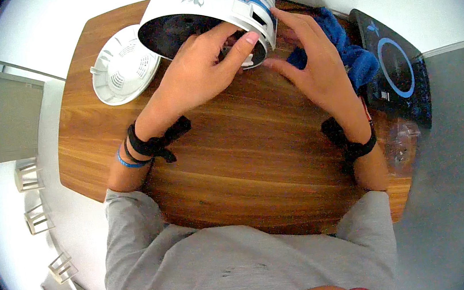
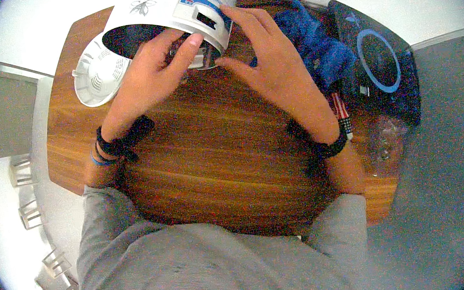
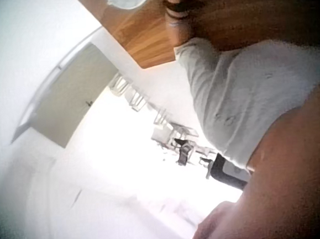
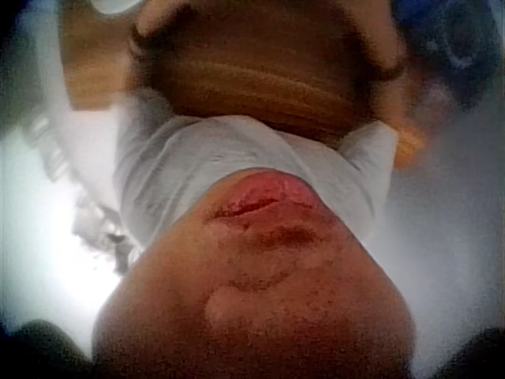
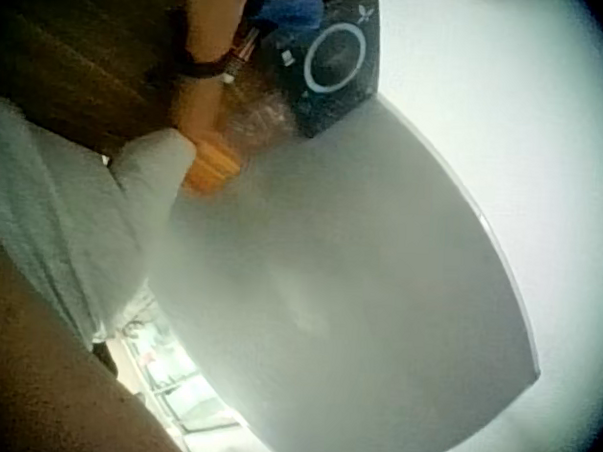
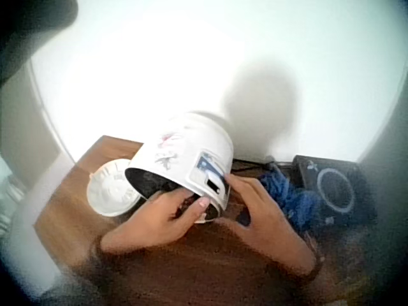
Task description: The person assembles a white rice cooker by inserting a rectangular white component into the cooker's interior and securing it with screws. They repeatedly pick up screws from a plastic bag, align the component, and tighten the screws by hand.
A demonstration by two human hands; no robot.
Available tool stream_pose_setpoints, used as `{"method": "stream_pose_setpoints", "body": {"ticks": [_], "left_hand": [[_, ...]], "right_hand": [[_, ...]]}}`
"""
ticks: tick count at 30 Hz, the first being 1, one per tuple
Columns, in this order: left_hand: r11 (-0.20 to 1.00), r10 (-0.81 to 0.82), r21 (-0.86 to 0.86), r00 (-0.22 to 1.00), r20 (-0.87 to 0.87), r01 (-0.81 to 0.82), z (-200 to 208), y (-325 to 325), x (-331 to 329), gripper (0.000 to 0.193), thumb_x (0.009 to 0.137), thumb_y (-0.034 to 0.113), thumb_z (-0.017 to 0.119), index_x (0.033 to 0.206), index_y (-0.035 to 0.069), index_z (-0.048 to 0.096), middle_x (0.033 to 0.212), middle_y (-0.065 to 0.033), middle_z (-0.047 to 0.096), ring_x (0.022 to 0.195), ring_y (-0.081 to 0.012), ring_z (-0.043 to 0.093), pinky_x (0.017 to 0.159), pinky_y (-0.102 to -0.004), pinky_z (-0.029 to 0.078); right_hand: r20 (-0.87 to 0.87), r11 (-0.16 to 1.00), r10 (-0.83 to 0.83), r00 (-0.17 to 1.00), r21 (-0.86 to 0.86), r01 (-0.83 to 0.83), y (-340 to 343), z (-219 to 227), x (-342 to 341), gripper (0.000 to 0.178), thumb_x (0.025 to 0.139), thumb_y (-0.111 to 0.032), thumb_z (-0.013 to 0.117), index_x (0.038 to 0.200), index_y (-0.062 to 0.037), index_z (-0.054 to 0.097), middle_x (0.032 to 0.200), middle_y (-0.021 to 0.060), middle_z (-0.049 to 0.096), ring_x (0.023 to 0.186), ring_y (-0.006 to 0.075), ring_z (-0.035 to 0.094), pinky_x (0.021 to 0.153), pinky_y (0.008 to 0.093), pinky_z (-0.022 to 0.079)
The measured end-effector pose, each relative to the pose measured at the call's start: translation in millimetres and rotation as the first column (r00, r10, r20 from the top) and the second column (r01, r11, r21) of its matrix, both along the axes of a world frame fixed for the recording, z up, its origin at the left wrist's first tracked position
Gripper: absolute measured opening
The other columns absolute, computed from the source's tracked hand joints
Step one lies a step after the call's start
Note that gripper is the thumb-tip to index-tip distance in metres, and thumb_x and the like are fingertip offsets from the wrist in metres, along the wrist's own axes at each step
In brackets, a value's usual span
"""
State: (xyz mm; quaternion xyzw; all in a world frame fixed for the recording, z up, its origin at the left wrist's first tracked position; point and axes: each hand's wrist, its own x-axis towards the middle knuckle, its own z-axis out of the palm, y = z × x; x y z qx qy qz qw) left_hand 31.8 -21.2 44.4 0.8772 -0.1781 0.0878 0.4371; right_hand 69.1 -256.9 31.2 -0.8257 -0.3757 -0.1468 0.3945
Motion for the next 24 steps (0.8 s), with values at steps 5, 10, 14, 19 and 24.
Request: {"method": "stream_pose_setpoints", "body": {"ticks": [5,10,14,19,24], "left_hand": [[1.0,-0.007,0.023,0.995,-0.095,0.009,-1.3,-0.9,2.4,0.033,0.11,0.031,0.063,0.126,0.003,0.07,0.094,-0.0119,0.076,0.078,-0.0152,0.069,0.07,-0.0325,0.055],[0.995,-0.067,0.071,0.997,-0.028,0.068,-7.0,-0.7,2.5,0.03,0.109,0.028,0.064,0.126,0.004,0.071,0.099,-0.0107,0.078,0.084,-0.0163,0.071,0.077,-0.0333,0.057],[0.995,-0.093,0.027,0.994,-0.061,0.094,-5.1,-1.3,2.6,0.028,0.109,0.027,0.065,0.124,0.004,0.072,0.099,-0.0116,0.078,0.085,-0.0179,0.072,0.077,-0.0339,0.057],[0.995,-0.067,0.07,0.998,0.005,0.066,-5.4,-0.1,2.3,0.027,0.108,0.027,0.066,0.121,0.003,0.073,0.094,-0.0116,0.077,0.08,-0.0153,0.07,0.072,-0.0326,0.056],[0.993,-0.054,0.11,0.997,0.054,0.048,-2.1,0.4,-0.2,0.027,0.108,0.027,0.066,0.119,0.003,0.074,0.089,-0.0144,0.076,0.072,-0.0197,0.071,0.066,-0.0353,0.055]], "right_hand": [[0.035,1.0,0.0,0.999,-0.015,0.0,-6.0,-1.5,3.6,0.07,0.086,-0.014,0.084,0.15,-0.0066,0.054,0.137,0.0197,0.064,0.127,0.0403,0.062,0.109,0.0448,0.051],[0.104,0.998,-0.031,0.994,-0.056,0.037,-10.4,-10.6,6.1,0.058,0.092,-0.018,0.08,0.145,-0.0044,0.06,0.14,0.0209,0.067,0.128,0.0393,0.065,0.109,0.0441,0.054],[0.12,0.995,-0.064,0.991,-0.068,0.072,-8.2,-10.1,0.1,0.053,0.094,-0.02,0.078,0.142,-0.0015,0.063,0.141,0.0211,0.067,0.127,0.0383,0.067,0.106,0.0428,0.056],[0.21,0.993,-0.067,0.975,-0.083,0.086,-3.3,-9.8,-7.6,0.053,0.094,-0.02,0.078,0.14,0.0012,0.063,0.139,0.0222,0.068,0.123,0.0382,0.069,0.103,0.0424,0.059],[0.193,0.994,-0.063,0.979,-0.072,0.078,0.4,-7.6,-9.8,0.052,0.094,-0.022,0.078,0.138,0.0019,0.063,0.134,0.0229,0.07,0.119,0.0377,0.071,0.1,0.0424,0.06]]}}
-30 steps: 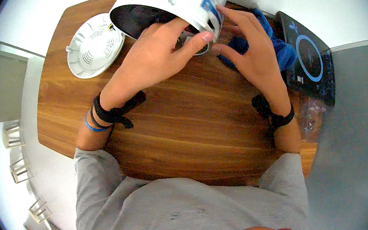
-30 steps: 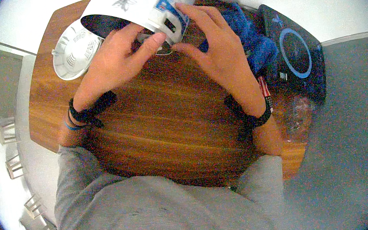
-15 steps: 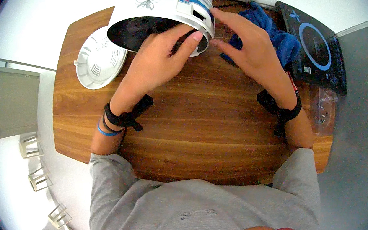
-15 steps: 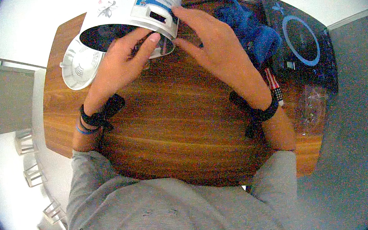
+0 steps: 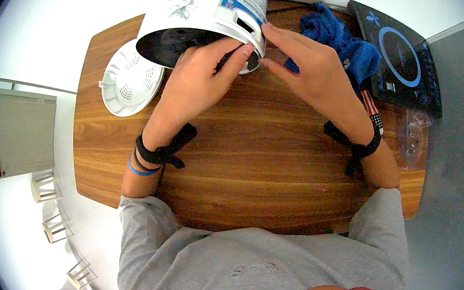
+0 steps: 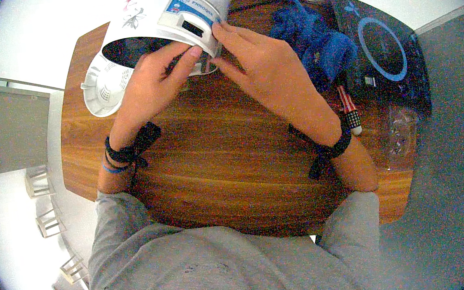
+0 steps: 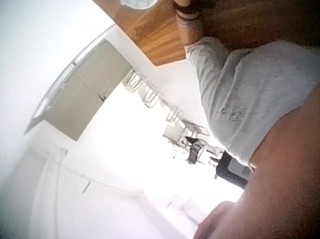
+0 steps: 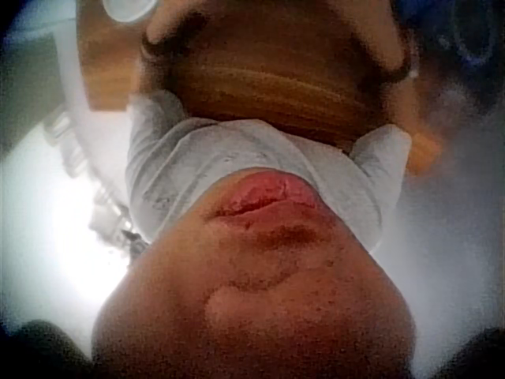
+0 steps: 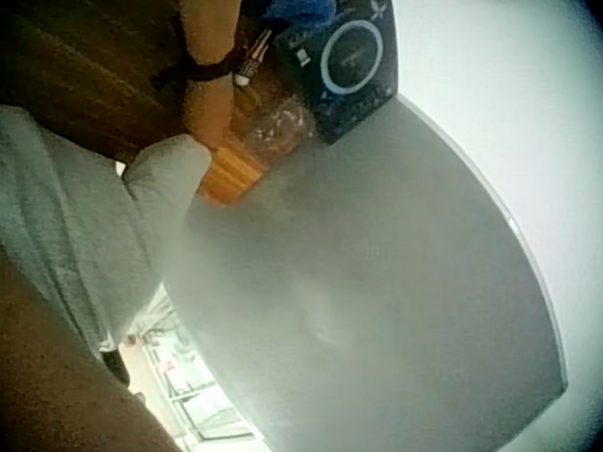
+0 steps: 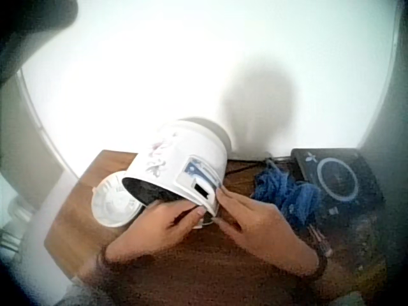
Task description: The person assembles a white rice cooker by inserting a rectangular white component into the cooker's interior and securing it with screws. They repeatedly pick up screws from a plastic bag, align the component, and tighten the screws by hand.
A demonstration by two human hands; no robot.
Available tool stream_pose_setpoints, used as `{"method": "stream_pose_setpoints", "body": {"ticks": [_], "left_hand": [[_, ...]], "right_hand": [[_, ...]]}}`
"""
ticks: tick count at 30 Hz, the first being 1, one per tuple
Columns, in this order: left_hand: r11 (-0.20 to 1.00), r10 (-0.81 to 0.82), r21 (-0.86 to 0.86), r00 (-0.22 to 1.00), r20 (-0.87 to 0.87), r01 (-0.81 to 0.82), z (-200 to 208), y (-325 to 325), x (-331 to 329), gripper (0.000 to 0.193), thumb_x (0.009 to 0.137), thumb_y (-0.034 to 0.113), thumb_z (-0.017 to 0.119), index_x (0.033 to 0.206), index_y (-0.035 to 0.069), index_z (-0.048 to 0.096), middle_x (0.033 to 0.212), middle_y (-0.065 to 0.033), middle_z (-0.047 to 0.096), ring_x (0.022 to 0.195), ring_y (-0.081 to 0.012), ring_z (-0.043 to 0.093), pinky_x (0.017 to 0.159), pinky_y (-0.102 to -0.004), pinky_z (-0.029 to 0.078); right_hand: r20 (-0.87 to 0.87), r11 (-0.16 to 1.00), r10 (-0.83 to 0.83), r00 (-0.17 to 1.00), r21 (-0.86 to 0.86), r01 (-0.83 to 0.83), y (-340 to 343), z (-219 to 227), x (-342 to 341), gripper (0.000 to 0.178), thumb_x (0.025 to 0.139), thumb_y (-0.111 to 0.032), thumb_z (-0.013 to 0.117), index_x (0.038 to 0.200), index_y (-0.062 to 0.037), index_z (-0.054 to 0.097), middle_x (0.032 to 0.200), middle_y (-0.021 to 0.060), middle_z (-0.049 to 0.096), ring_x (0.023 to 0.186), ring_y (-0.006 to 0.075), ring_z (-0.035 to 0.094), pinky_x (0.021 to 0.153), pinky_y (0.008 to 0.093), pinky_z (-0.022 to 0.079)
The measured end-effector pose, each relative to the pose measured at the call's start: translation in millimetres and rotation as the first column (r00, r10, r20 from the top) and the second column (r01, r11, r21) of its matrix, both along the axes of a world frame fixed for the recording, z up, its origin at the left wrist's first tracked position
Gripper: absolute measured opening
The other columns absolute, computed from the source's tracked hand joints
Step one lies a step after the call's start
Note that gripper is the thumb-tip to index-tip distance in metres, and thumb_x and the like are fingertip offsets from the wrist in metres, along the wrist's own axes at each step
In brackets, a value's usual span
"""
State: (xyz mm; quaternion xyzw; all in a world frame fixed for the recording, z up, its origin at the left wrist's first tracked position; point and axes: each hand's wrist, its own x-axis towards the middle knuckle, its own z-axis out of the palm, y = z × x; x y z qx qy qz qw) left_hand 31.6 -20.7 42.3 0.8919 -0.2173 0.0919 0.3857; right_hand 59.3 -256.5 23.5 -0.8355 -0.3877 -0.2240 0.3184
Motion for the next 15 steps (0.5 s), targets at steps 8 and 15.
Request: {"method": "stream_pose_setpoints", "body": {"ticks": [8,15], "left_hand": [[1.0,0.007,0.016,1.0,0.006,-0.007,3.4,0.8,-2.0,0.026,0.108,0.026,0.066,0.116,0.003,0.075,0.085,-0.0177,0.074,0.068,-0.0237,0.072,0.064,-0.0367,0.055],[0.995,-0.052,0.09,0.999,0.002,0.051,1.2,2.2,-0.2,0.026,0.108,0.026,0.064,0.114,0.003,0.075,0.089,-0.0206,0.074,0.076,-0.0396,0.072,0.068,-0.042,0.056]], "right_hand": [[0.024,0.998,-0.006,1.0,0.064,0.005,5.0,2.5,-1.3,0.051,0.093,-0.018,0.079,0.136,0.0019,0.063,0.128,0.0219,0.069,0.113,0.0391,0.071,0.096,0.0433,0.06],[-0.004,0.996,0.01,1.0,0.092,-0.01,7.7,3.1,-1.1,0.051,0.092,-0.016,0.078,0.138,0.0009,0.061,0.128,0.0228,0.069,0.115,0.0406,0.069,0.098,0.0441,0.058]]}}
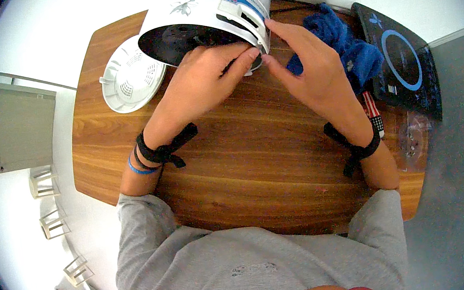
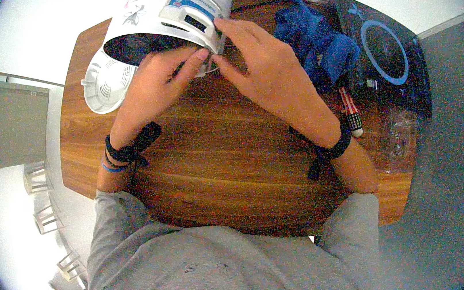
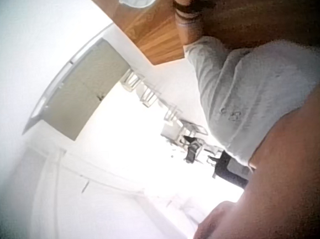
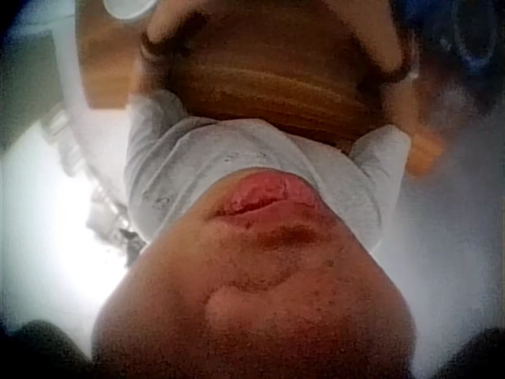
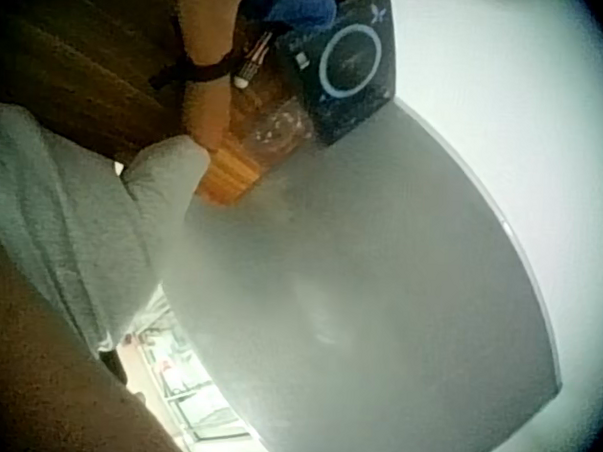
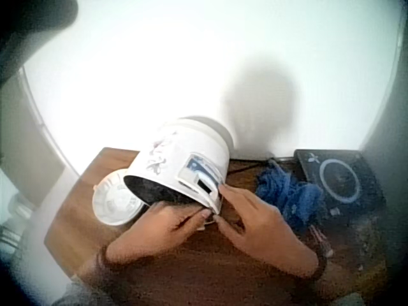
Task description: The person assembles a white rice cooker by inserting a rectangular white component into the cooker's interior and securing it with screws. They repeatedly pick up screws from a plastic bag, align the component, and tighten the screws by hand.
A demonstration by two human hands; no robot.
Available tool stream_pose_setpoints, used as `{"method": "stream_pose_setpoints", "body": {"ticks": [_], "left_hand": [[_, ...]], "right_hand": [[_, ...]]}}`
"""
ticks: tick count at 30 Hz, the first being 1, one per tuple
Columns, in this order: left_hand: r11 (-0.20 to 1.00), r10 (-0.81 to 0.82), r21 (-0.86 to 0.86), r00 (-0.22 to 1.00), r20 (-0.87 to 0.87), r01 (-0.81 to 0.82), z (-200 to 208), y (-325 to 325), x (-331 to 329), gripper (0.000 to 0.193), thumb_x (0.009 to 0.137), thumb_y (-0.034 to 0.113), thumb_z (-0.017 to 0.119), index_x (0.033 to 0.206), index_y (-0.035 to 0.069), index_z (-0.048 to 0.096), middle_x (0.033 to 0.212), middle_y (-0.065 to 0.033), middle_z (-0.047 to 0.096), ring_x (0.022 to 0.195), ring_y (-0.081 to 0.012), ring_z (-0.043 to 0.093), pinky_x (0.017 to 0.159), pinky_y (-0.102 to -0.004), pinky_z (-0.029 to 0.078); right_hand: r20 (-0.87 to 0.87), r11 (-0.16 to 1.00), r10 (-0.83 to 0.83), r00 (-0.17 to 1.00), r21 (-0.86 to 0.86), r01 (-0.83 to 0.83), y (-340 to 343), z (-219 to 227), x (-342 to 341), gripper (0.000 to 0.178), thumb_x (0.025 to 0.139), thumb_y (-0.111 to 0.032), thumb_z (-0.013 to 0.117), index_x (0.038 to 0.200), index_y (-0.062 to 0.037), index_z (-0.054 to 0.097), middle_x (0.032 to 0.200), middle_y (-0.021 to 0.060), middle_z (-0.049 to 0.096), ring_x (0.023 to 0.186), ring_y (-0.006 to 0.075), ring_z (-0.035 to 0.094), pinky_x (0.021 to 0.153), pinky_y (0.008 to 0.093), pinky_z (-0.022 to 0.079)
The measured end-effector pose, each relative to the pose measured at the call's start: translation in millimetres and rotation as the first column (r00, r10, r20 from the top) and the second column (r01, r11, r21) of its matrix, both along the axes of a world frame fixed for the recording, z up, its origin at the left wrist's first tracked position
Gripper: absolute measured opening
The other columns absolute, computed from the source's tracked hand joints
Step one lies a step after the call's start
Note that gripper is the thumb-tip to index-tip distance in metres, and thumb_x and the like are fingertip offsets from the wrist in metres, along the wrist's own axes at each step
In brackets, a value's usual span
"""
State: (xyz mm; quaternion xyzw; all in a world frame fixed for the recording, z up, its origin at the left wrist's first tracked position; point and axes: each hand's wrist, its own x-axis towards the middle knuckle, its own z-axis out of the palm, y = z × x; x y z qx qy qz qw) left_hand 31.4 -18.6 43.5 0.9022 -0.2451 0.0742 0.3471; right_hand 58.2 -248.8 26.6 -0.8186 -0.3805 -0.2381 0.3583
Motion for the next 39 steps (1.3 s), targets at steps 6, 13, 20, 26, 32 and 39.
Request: {"method": "stream_pose_setpoints", "body": {"ticks": [6,13,20,26,32,39], "left_hand": [[0.997,0.025,-0.068,1.0,-0.015,-0.026,4.8,1.3,-0.5,0.031,0.108,0.03,0.063,0.117,0.002,0.073,0.092,-0.021,0.074,0.077,-0.0367,0.072,0.071,-0.0414,0.056],[0.943,0.123,-0.274,0.961,-0.246,-0.191,18.9,19.1,-3.2,0.062,0.115,0.053,0.039,0.118,-0.001,0.069,0.079,-0.0102,0.071,0.06,-0.0183,0.063,0.057,-0.0324,0.05],[0.851,0.131,-0.407,0.885,-0.447,-0.332,25.0,28.2,-2.7,0.069,0.114,0.062,0.03,0.117,0.004,0.066,0.075,-0.0064,0.071,0.047,-0.0101,0.05,0.044,-0.0262,0.038],[0.868,0.044,-0.417,0.878,-0.476,-0.27,32.0,28.4,0.2,0.064,0.114,0.058,0.033,0.115,0.003,0.067,0.073,-0.0069,0.069,0.048,-0.0103,0.048,0.048,-0.0267,0.04],[0.87,-0.045,-0.463,0.909,-0.415,-0.168,28.2,25.0,3.7,0.063,0.115,0.057,0.031,0.106,0.005,0.066,0.07,-0.0041,0.067,0.048,-0.0092,0.046,0.046,-0.026,0.038],[0.897,-0.05,-0.421,0.916,-0.397,-0.133,27.7,24.6,7.1,0.063,0.114,0.057,0.03,0.098,0.008,0.066,0.068,-0.0016,0.067,0.049,-0.0082,0.046,0.046,-0.0257,0.036]], "right_hand": [[-0.073,0.999,0.01,0.997,0.038,-0.007,0.7,3.1,0.8,0.054,0.093,-0.011,0.075,0.142,-0.0003,0.058,0.129,0.0232,0.068,0.119,0.0413,0.067,0.103,0.0443,0.055],[-0.086,0.999,0.038,0.996,0.019,-0.037,1.7,10.8,-1.1,0.06,0.094,-0.009,0.073,0.15,-0.0029,0.054,0.13,0.0229,0.067,0.12,0.0402,0.065,0.106,0.0429,0.053],[-0.081,0.998,0.021,0.996,-0.058,-0.026,2.4,13.6,-0.8,0.063,0.095,-0.009,0.072,0.154,-0.0038,0.051,0.135,0.0233,0.065,0.125,0.0406,0.063,0.108,0.0438,0.051],[-0.094,0.996,-0.033,0.995,-0.086,0.025,2.2,14.0,-1.2,0.061,0.095,-0.011,0.075,0.152,-0.0013,0.054,0.142,0.0245,0.064,0.131,0.0387,0.064,0.111,0.0425,0.05],[-0.098,0.992,-0.056,0.994,-0.114,0.045,0.8,12.3,-3.8,0.053,0.095,-0.013,0.078,0.143,0.002,0.062,0.138,0.0241,0.069,0.126,0.0363,0.069,0.106,0.0408,0.055],[-0.128,0.989,-0.113,0.985,-0.112,0.099,1.2,10.1,-2.4,0.049,0.095,-0.014,0.079,0.14,0.0017,0.065,0.136,0.0225,0.071,0.123,0.0353,0.071,0.104,0.0403,0.056]]}}
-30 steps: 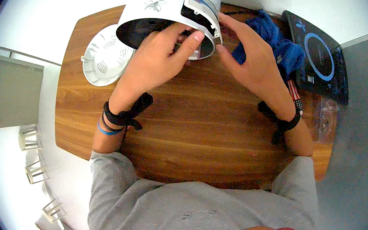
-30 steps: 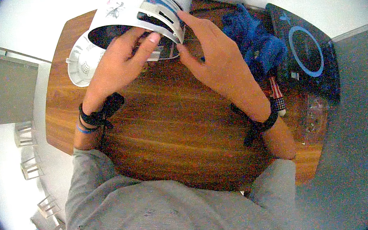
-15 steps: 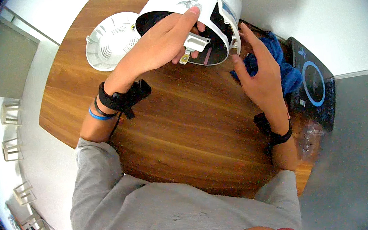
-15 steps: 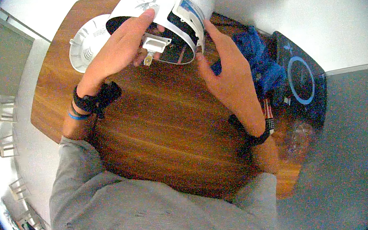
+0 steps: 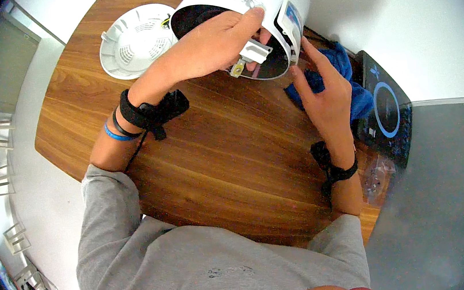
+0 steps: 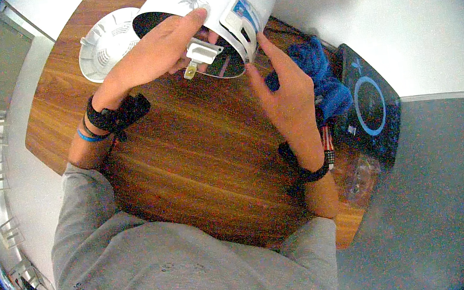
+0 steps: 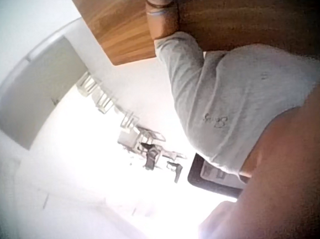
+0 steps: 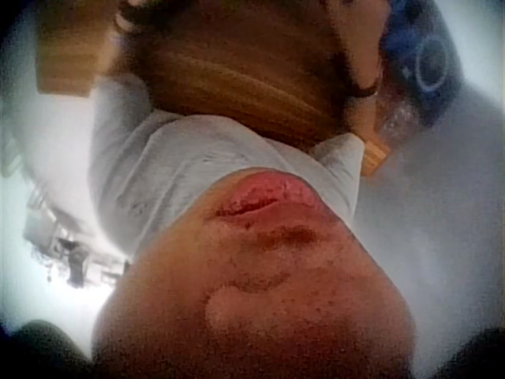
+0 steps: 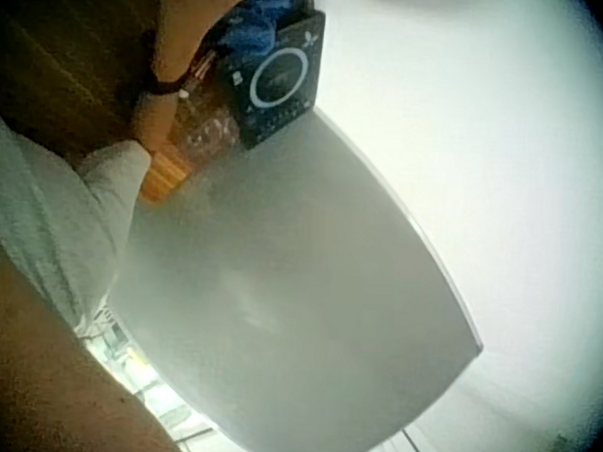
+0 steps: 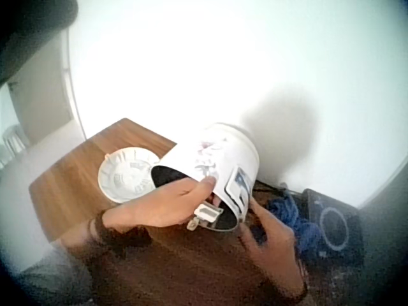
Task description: The person assembles a white rice cooker by inserting a rectangular white component into the cooker's interior and securing it with screws. They repeatedly pick up screws from a plastic bag, align the component, and tighten the screws by hand.
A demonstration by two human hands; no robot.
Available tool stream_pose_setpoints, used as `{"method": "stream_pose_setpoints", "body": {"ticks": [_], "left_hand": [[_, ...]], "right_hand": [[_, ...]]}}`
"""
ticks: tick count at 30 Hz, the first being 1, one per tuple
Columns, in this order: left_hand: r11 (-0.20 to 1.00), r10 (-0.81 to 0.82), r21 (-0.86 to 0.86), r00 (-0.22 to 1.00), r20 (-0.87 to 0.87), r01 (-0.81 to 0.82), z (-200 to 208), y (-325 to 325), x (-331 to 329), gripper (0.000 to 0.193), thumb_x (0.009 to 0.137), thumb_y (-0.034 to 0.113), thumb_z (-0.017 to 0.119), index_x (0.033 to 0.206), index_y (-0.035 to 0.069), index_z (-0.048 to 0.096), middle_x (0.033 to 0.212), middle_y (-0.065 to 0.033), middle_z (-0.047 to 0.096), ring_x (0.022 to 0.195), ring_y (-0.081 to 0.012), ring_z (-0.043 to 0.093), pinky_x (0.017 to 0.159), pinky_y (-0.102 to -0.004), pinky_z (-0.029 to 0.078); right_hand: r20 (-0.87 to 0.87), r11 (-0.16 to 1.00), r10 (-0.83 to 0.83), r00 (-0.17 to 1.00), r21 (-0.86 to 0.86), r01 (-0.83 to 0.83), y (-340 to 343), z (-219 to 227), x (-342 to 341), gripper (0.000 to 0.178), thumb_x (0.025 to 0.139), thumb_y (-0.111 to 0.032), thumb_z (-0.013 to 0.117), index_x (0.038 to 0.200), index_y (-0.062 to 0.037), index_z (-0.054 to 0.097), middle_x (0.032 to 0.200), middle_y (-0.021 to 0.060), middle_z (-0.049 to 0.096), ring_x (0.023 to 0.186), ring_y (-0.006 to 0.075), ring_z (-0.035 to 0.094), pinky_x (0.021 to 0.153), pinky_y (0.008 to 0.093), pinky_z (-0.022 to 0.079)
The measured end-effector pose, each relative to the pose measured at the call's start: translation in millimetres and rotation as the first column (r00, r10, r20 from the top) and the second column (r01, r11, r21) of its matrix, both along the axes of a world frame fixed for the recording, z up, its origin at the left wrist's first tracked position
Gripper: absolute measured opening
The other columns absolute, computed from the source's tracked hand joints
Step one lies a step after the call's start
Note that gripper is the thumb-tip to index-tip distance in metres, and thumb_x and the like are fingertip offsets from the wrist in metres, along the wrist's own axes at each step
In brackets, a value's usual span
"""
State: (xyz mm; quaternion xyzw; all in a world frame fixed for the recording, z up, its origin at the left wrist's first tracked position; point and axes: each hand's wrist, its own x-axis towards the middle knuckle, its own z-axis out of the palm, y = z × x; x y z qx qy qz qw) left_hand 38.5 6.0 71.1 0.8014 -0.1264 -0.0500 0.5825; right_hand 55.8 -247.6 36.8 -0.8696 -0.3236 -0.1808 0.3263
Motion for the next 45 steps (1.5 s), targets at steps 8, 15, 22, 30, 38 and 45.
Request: {"method": "stream_pose_setpoints", "body": {"ticks": [8,15,22,30,38,45], "left_hand": [[0.998,-0.053,0.026,0.999,0.0,0.053,-2.4,4.7,3.9,0.065,0.113,0.059,0.03,0.099,0.01,0.069,0.069,-0.0006,0.066,0.051,-0.0077,0.045,0.046,-0.025,0.032],[1.0,-0.022,-0.023,0.998,-0.067,0.02,1.9,5.6,2.5,0.069,0.115,0.057,0.029,0.098,0.007,0.073,0.068,-0.0012,0.067,0.049,-0.0077,0.043,0.045,-0.026,0.032],[0.991,-0.127,0.039,0.988,-0.082,0.131,9.0,11.1,4.9,0.072,0.115,0.059,0.03,0.097,0.004,0.075,0.067,-0.0023,0.067,0.048,-0.0082,0.041,0.045,-0.0265,0.034],[0.983,-0.127,0.102,0.97,-0.208,0.15,19.5,21.4,-4.2,0.074,0.115,0.057,0.03,0.104,0.002,0.078,0.066,-0.0004,0.065,0.049,-0.008,0.04,0.046,-0.0269,0.034],[0.979,-0.096,0.159,0.977,-0.191,0.127,26.2,33.4,-17.7,0.067,0.113,0.055,0.036,0.113,0.001,0.075,0.077,-0.0061,0.069,0.063,-0.0128,0.055,0.061,-0.0297,0.046],[0.919,-0.078,0.394,0.989,0.126,0.022,8.9,22.2,-38.8,0.054,0.108,0.051,0.059,0.122,0.0,0.073,0.104,-0.0147,0.077,0.094,-0.0233,0.073,0.083,-0.0357,0.057]], "right_hand": [[-0.122,0.991,0.096,0.988,0.104,-0.084,-3.7,-12.7,19.8,0.057,0.095,-0.014,0.078,0.146,-0.0016,0.057,0.141,0.0207,0.063,0.132,0.0374,0.06,0.115,0.0423,0.046],[-0.14,0.983,0.165,0.976,0.105,-0.151,-14.5,-14.7,44.9,0.082,0.087,-0.026,0.087,0.154,-0.0021,0.045,0.153,0.0228,0.049,0.143,0.0393,0.047,0.122,0.0467,0.037],[-0.154,0.975,0.198,0.968,-0.074,-0.211,-24.7,-3.9,74.2,0.125,0.076,-0.039,0.095,0.168,-0.0047,0.019,0.171,0.0291,0.024,0.162,0.0433,0.019,0.132,0.0481,0.022],[-0.218,0.954,0.271,0.938,-0.068,-0.291,-14.3,5.1,79.0,0.149,0.058,-0.04,0.104,0.17,-0.0044,0.011,0.175,0.0281,0.015,0.164,0.0402,0.014,0.134,0.0459,0.017],[-0.078,0.957,0.271,0.959,-0.082,-0.277,-4.6,3.0,57.3,0.144,0.06,-0.045,0.102,0.168,-0.0029,0.017,0.168,0.0262,0.028,0.156,0.044,0.029,0.13,0.0492,0.026],[-0.057,0.983,0.185,0.981,0.002,-0.185,6.1,-4.6,42.5,0.132,0.067,-0.037,0.101,0.166,-0.0065,0.021,0.163,0.0207,0.034,0.15,0.0382,0.039,0.125,0.0478,0.035]]}}
